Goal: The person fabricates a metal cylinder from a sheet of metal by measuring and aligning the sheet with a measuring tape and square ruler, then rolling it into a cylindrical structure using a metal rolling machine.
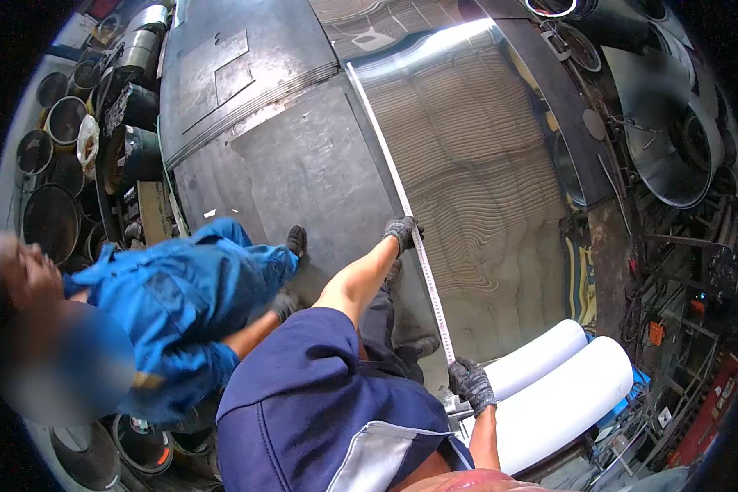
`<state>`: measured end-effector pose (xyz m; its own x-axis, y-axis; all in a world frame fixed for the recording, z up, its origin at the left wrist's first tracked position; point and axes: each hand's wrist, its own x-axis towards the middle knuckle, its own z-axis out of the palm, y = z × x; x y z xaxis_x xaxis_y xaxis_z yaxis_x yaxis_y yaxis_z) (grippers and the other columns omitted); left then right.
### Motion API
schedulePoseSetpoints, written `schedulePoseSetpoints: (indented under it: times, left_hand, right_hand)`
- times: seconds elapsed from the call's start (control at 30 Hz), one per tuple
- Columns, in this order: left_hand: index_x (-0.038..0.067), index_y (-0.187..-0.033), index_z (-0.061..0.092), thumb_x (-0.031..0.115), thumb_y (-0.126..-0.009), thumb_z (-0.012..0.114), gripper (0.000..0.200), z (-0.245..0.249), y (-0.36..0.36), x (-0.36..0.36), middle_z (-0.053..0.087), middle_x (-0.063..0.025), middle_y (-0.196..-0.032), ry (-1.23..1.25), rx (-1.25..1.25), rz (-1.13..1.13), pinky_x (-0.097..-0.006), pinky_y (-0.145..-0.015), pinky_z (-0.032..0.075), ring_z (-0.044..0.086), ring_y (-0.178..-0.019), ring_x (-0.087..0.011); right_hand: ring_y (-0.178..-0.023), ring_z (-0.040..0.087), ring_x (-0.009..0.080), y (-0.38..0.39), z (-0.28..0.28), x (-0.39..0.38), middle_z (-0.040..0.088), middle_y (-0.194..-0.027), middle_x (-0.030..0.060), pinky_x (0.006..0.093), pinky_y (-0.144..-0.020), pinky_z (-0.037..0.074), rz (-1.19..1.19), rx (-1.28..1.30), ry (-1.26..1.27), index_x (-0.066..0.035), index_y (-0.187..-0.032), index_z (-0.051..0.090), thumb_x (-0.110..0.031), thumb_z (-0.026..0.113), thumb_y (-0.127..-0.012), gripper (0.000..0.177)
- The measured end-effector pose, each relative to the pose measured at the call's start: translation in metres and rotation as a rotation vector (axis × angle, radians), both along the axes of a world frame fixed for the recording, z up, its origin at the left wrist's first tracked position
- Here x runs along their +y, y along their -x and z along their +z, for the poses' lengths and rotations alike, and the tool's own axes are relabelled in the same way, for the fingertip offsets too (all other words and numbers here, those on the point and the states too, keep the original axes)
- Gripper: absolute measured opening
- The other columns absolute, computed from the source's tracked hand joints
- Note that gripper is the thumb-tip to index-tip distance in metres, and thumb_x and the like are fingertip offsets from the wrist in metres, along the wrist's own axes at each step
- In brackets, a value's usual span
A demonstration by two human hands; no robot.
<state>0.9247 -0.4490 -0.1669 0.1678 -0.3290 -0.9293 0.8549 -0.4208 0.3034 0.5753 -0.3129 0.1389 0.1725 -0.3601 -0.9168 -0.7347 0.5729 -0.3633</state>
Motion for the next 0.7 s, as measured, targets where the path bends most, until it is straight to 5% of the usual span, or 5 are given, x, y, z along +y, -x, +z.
schedulePoseSetpoints:
  times: [0.07,0.13,0.27,0.53,0.7]
  left_hand:
    - [0.003,-0.105,0.064,0.027,-0.096,0.05,0.03,0.005,0.004,0.004,0.07,-0.0176,-0.083,-0.049,0.004,-0.007,-0.0452,-0.056,0.057,0.068,-0.064,-0.0323]
    - [0.006,-0.111,0.065,0.034,-0.096,0.052,0.034,0.02,0.008,0.014,0.071,-0.0148,-0.084,0.029,-0.396,-0.311,-0.0437,-0.057,0.056,0.067,-0.063,-0.0295]
    - [0.008,-0.124,0.06,0.038,-0.098,0.052,0.042,0.059,0.056,0.06,0.071,-0.0127,-0.101,-0.013,-0.391,-0.356,-0.0376,-0.066,0.056,0.07,-0.074,-0.0256]
    - [0.014,-0.12,0.059,0.035,-0.096,0.056,0.032,0.084,0.159,0.225,0.068,-0.0063,-0.093,0.198,-0.182,-0.334,-0.0393,-0.059,0.053,0.068,-0.076,-0.0235]
    - [0.012,-0.099,0.068,0.046,-0.09,0.063,0.036,0.076,0.265,0.332,0.069,-0.0082,-0.095,-0.134,0.087,-0.485,-0.044,-0.069,0.054,0.066,-0.078,-0.0267]
  right_hand:
    - [-0.057,0.056,0.0116,0.023,-0.042,0.005,0.062,-0.069,0.0042,0.0294,-0.054,0.047,-0.053,-0.041,-0.043,-0.002,-0.117,0.066,-0.03,0.067,-0.094,0.037]
    - [-0.057,0.057,0.0121,0.036,-0.076,0.005,0.064,-0.069,0.0043,0.0297,-0.053,0.047,0.18,-0.075,0.346,-0.001,-0.116,0.067,-0.029,0.068,-0.093,0.037]
    - [-0.053,0.056,0.0131,0.034,-0.096,-0.027,0.064,-0.069,0.0034,0.03,-0.048,0.045,0.179,-0.056,0.181,-0.003,-0.116,0.068,-0.039,0.066,-0.093,0.043]
    - [-0.05,0.053,0.0147,0.077,-0.184,-0.042,0.061,-0.067,0.0033,0.0325,-0.046,0.044,0.24,-0.129,0.272,-0.006,-0.11,0.069,-0.044,0.061,-0.093,0.042]
    - [-0.061,0.057,0.0178,0.083,-0.22,-0.05,0.066,-0.076,0.0057,0.0345,-0.057,0.047,0.211,-0.166,0.192,-0.004,-0.11,0.069,-0.042,0.062,-0.093,0.042]
